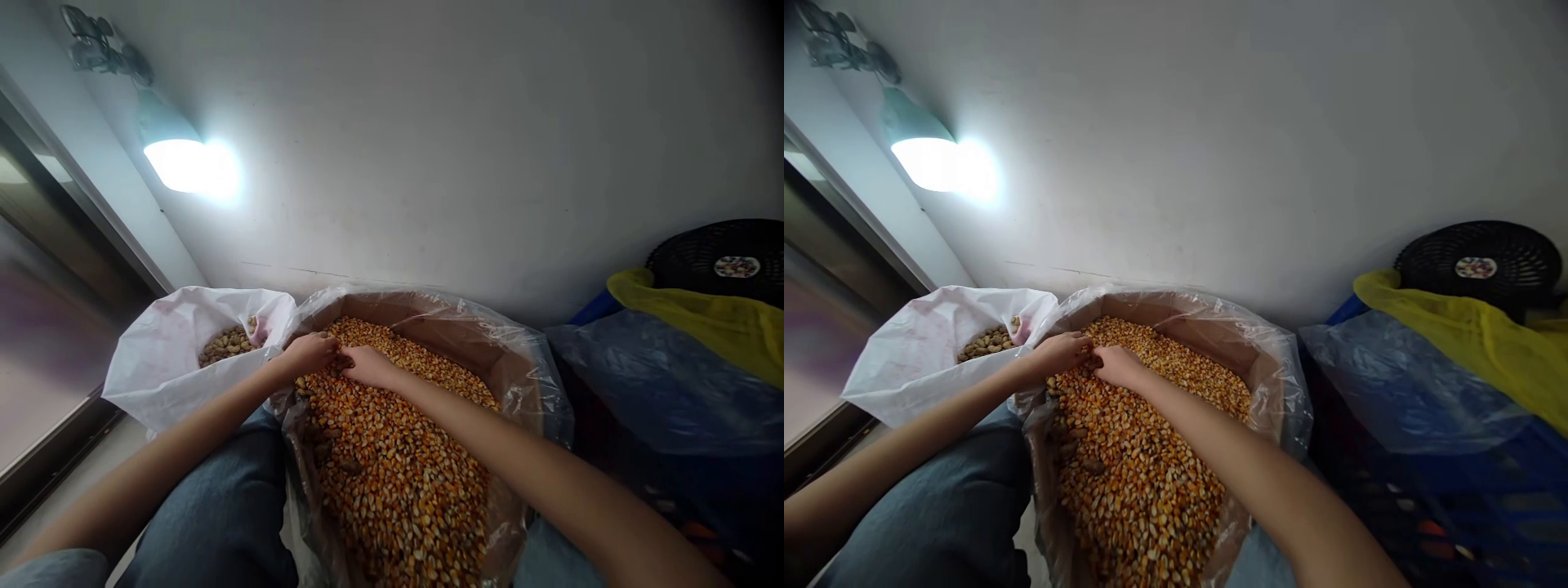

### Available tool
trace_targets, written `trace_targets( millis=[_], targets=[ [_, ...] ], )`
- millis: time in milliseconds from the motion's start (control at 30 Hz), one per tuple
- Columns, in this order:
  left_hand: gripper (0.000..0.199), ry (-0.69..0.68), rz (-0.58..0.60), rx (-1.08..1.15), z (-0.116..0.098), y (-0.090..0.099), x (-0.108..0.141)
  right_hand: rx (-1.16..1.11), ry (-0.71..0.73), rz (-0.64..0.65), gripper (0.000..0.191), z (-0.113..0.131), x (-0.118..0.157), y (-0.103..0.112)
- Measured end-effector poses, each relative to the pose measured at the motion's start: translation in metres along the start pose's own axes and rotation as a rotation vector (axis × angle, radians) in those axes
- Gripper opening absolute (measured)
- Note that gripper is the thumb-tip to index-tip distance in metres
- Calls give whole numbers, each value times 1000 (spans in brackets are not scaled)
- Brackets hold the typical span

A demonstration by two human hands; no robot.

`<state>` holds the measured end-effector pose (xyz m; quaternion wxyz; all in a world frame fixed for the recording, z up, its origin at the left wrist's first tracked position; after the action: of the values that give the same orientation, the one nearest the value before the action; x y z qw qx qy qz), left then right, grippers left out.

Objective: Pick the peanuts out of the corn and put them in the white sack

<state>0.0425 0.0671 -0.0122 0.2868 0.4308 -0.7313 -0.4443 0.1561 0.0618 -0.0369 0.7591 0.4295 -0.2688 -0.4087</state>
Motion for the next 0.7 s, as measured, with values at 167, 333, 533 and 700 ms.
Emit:
trace_targets(
  millis=[167,333,533,700],
  targets=[
    [16,-10,9,63,-1,-5,-2,-596,-228,25,20,-23,0,11],
    [26,89,-61,378,-3,3,0,-546,-344,-14,31,-35,-3,15],
    [30,232,-12,919,1,3,5,-72,-218,-38,13,-28,-15,2],
    [42,190,38,827,-7,3,8,-515,-302,44,20,-34,-8,4]
  ],
)
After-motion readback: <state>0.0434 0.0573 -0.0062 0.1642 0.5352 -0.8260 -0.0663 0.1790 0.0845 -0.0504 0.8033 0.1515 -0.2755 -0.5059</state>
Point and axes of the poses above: each hand's wrist, its own x-axis away from the middle knuckle, its own y-axis out of the back of the hand, z = x × y, the point moved 5 cm from there along -x, towards the middle knuckle, and after that the axes turned 12 degrees about x, right-handed, at the moved point
